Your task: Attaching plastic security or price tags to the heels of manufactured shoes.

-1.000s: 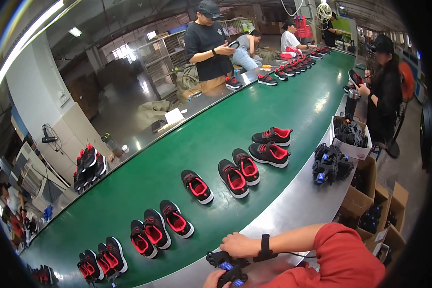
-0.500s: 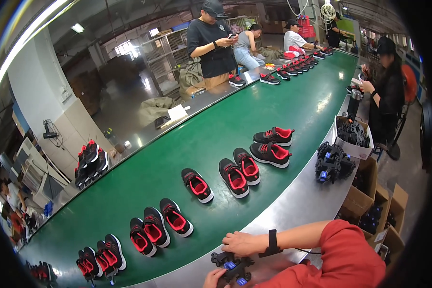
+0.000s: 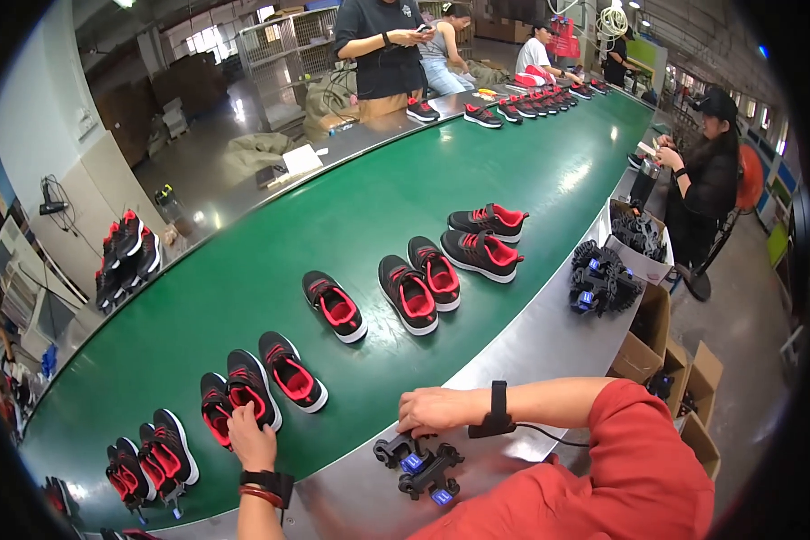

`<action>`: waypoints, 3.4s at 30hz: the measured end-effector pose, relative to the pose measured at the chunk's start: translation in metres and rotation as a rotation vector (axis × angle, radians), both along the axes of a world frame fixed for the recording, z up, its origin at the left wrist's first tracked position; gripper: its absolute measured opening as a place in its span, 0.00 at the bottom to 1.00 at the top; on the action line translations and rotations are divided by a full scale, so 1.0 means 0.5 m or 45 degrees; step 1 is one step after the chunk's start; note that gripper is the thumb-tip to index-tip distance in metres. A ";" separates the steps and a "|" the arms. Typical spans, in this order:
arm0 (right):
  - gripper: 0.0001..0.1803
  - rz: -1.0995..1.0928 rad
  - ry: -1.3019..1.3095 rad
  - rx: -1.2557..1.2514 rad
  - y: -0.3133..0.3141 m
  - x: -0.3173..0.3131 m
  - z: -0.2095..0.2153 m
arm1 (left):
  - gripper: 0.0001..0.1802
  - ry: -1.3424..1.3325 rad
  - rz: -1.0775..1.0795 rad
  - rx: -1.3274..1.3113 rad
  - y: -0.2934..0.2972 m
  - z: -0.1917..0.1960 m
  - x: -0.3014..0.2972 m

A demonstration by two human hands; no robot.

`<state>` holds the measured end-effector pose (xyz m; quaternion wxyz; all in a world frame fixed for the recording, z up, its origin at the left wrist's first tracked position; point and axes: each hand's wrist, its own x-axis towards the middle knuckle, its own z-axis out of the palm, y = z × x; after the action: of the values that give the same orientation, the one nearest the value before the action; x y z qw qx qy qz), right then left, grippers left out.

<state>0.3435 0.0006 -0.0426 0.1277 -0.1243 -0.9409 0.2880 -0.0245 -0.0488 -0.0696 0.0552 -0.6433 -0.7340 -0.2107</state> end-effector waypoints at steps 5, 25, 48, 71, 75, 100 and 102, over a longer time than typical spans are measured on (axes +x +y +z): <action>0.14 -0.176 -0.010 -0.358 0.049 -0.042 0.092 | 0.27 -0.033 -0.079 -0.171 -0.013 0.056 -0.042; 0.19 -0.001 -0.504 -0.651 0.064 -0.501 0.062 | 0.18 0.009 0.312 -0.195 -0.114 0.023 -0.230; 0.27 -0.281 -0.406 -1.345 -0.028 -0.594 0.071 | 0.15 -0.153 0.015 0.116 -0.149 0.018 -0.215; 0.18 0.262 -0.230 0.140 0.133 -0.650 0.023 | 0.20 -0.340 0.110 -0.324 -0.173 0.080 -0.209; 0.15 0.279 -0.018 0.331 0.143 -0.662 0.009 | 0.18 -0.382 0.199 -0.496 -0.153 0.092 -0.204; 0.22 0.172 0.052 0.030 0.133 -0.582 0.021 | 0.35 0.030 0.125 -0.230 -0.172 0.081 -0.214; 0.11 0.134 -0.130 -0.147 0.135 -0.516 0.066 | 0.24 0.178 0.194 0.041 -0.159 0.144 -0.187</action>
<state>0.0853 0.0683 -0.0095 0.0570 -0.0965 -0.9333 0.3413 -0.1181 -0.1285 0.0023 0.1325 -0.5976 -0.7718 -0.1725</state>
